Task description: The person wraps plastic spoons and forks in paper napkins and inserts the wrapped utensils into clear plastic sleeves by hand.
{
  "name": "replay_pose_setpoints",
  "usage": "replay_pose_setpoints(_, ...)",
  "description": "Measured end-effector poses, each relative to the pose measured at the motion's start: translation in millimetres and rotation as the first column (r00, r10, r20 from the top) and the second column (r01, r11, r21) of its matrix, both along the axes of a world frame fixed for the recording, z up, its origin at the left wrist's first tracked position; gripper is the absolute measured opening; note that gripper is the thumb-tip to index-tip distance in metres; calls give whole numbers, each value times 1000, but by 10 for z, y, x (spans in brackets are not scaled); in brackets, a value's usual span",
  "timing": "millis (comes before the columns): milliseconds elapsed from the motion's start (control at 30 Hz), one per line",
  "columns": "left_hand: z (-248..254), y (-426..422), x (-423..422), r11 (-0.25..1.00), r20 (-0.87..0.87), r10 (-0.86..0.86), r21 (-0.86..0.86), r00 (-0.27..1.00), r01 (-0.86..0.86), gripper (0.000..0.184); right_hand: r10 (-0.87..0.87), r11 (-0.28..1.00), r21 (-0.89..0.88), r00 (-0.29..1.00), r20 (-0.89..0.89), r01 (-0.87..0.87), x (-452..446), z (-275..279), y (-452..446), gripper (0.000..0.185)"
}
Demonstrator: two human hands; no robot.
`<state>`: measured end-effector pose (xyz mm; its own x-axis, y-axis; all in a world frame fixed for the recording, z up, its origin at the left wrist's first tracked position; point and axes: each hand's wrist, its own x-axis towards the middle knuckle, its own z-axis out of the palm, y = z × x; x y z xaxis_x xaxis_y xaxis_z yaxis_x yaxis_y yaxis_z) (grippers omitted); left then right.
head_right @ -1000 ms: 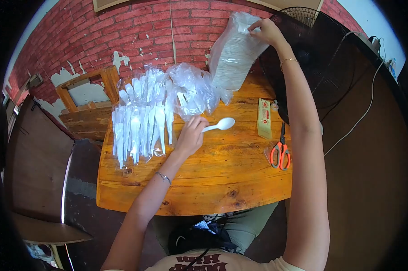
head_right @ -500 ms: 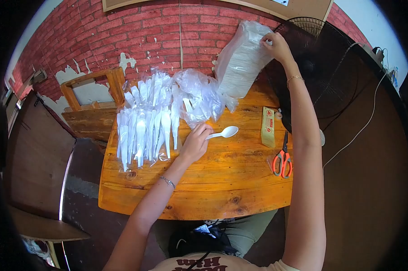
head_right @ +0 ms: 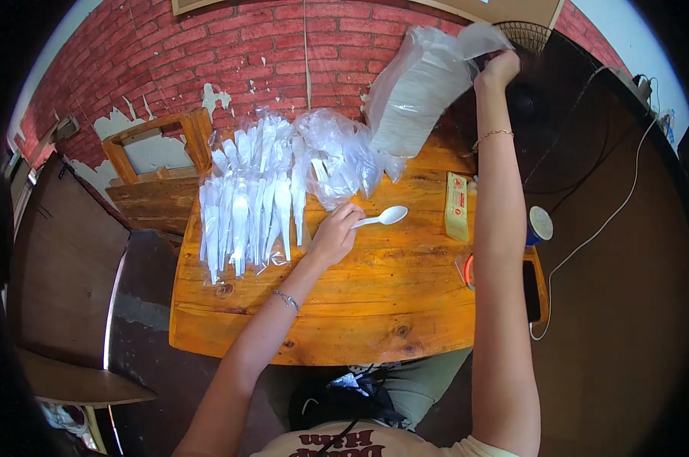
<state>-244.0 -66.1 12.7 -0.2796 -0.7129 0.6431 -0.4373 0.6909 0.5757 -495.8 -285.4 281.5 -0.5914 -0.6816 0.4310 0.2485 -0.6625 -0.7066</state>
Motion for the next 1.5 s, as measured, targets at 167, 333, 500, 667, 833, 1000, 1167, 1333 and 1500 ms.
replay_pose_setpoints(167, -63, -23, 9, 974, -142, 90, 218, 986, -57, 20, 640, 651, -255, 698, -321, -715, 79, -453, 767, 16)
replay_pose_setpoints(333, -12, -55, 35, 931, -321, 262, 331, 910, -152, 18, 509, 859, 430, 550, -661, -278, 483, -1562, 1991, 7)
replay_pose_setpoints(500, 112, -22, -24, 893, -405, 300, 437, 864, -105, 20, 560, 808, 576, 469, -683, -126, 254, -2726, 2460, 7)
replay_pose_setpoints(667, 211, 273, -375, 778, -235, 204, 629, 950, -11, 19, 443, 852, 496, 274, -854, 167, 350, -2370, 2897, 20)
replay_pose_setpoints(833, 106, 568, -725, 882, -117, -18, 467, 993, 71, 15, 536, 837, 447, 639, -552, -316, 319, -2298, 2859, 22)
replay_pose_setpoints(1000, 168, 633, -744, 935, -59, -190, 295, 980, 199, 35, 536, 826, 438, 735, -415, -355, 393, -2459, 2741, 18)
replay_pose_setpoints(1167, 186, 616, -458, 922, 315, -384, 179, 868, 343, 38, 230, 935, 307, 963, -140, -179, 156, -2338, 2654, 22)
replay_pose_setpoints(1333, 88, 389, -410, 915, 367, -388, 267, 846, 303, 24, 408, 858, 368, 911, -65, -358, -106, -2419, 2772, 23)
replay_pose_setpoints(1500, 182, 239, -376, 845, 160, -427, 422, 890, 330, 13, 431, 821, 501, 872, -232, -273, 54, -2347, 3088, 22)
